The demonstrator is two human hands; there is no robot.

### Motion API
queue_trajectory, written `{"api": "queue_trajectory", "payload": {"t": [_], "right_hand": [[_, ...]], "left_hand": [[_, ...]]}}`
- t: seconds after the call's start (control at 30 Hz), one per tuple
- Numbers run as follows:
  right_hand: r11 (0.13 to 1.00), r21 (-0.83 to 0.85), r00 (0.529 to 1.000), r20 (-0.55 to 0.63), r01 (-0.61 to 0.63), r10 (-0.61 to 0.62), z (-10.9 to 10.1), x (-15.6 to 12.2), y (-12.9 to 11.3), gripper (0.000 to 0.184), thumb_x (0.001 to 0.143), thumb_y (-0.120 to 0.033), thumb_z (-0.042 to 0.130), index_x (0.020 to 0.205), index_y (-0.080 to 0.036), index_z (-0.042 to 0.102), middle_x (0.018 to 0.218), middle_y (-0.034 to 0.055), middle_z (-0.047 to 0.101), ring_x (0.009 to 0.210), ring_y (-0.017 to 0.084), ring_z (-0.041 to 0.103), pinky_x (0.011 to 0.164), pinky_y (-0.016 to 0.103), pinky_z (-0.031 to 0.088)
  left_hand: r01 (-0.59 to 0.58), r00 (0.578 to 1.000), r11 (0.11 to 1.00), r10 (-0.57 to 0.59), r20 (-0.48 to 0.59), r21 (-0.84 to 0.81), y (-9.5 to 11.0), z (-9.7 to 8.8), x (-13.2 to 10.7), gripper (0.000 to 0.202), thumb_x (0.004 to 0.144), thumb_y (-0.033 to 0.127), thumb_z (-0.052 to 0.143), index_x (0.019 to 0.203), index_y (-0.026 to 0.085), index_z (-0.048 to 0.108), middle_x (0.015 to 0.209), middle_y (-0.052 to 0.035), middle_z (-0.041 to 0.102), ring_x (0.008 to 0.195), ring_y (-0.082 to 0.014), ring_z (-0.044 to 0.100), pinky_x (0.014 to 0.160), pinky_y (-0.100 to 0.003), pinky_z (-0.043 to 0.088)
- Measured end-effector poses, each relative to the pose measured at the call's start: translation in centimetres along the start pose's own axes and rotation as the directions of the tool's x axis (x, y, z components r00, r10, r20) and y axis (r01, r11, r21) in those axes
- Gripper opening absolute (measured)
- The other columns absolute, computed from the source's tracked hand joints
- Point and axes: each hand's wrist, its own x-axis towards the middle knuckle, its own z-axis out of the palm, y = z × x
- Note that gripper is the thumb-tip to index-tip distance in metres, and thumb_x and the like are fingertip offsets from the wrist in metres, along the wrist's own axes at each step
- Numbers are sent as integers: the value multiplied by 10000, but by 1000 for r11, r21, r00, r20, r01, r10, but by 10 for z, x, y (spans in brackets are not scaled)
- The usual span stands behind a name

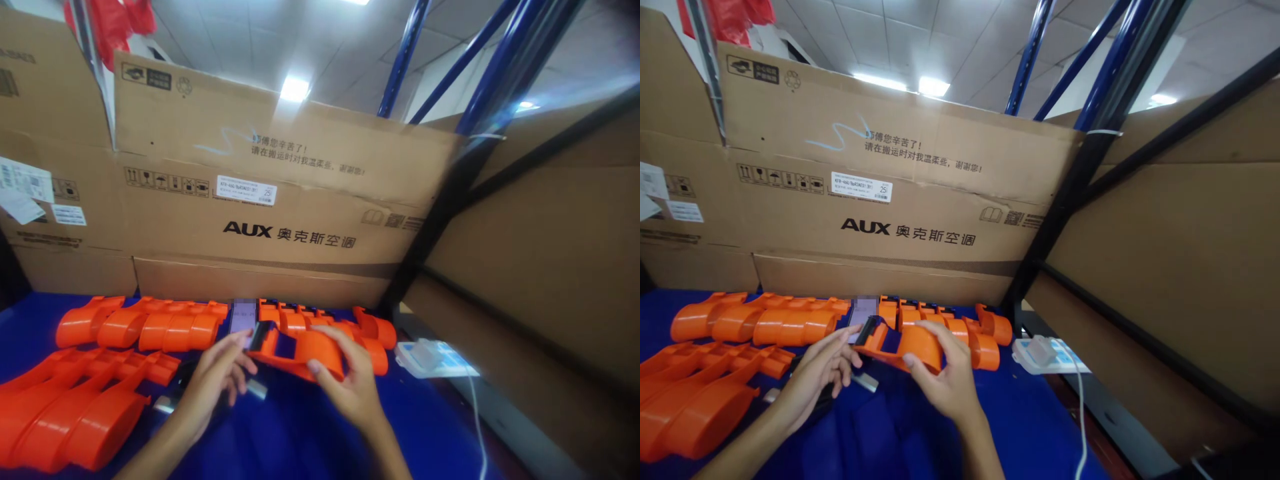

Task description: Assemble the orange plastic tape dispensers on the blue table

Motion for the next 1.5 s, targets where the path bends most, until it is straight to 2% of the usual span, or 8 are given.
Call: {"api": "queue_trajectory", "payload": {"t": [0.17,0.33,0.67,0.8,0.97,1.1,1.37,1.5], "right_hand": [[950,-152,960,-107,-274,260,-61,-38,4,372,866,-497,629,1104,-214,674,1059,83,759,918,285,721,826,359,560],[730,-384,822,-195,-566,534,-114,-71,15,470,803,-657,597,1023,-254,697,1008,59,780,915,312,728,810,363,548],[259,-545,480,-312,-797,820,-122,-88,34,718,805,-816,348,1120,-225,609,893,169,764,836,394,736,702,460,541],[228,-634,517,-316,-739,796,-116,-85,34,731,850,-764,332,1223,-191,592,954,201,748,920,409,714,768,510,528],[246,-770,736,-385,-589,557,-100,-66,31,657,887,-678,392,1314,-209,562,1215,201,677,1149,447,588,859,594,470],[414,-854,890,-117,-317,440,-86,-32,37,498,954,-511,410,1283,-177,577,1246,193,667,1172,390,577,916,505,455],[358,-859,713,-12,-366,701,-62,11,75,525,946,-521,444,1285,-147,590,1036,212,723,1045,400,675,847,501,458],[368,-839,723,-43,-401,690,-58,13,87,565,945,-535,446,1373,-176,532,1049,207,725,1015,380,697,815,470,477]], "left_hand": [[-59,998,996,59,10,69,-1,-5,-1,545,881,579,594,1235,164,592,766,-35,692,487,-121,579,367,-186,377],[-84,996,987,81,28,135,-4,-7,-1,455,889,542,604,1146,169,636,760,-24,671,519,-119,580,394,-186,381],[-135,991,978,133,19,162,-6,-11,3,373,905,511,598,1062,178,653,749,-14,662,537,-117,578,419,-191,390],[-129,992,980,127,22,155,-6,-11,3,382,885,521,616,1050,179,662,743,-18,669,533,-124,583,416,-196,393],[-136,991,979,137,-2,151,-5,-11,6,414,851,538,645,1042,172,681,728,-32,680,525,-135,590,414,-203,401],[-140,990,979,141,2,151,-5,-11,7,425,839,548,651,1034,172,685,720,-34,682,506,-134,590,405,-203,394],[-166,986,967,165,21,195,-4,-11,7,355,849,536,646,944,195,677,704,-21,681,490,-128,588,405,-203,379],[-164,987,964,161,32,208,-5,-9,6,333,821,522,677,895,197,689,700,-31,693,498,-138,596,405,-206,374]]}}
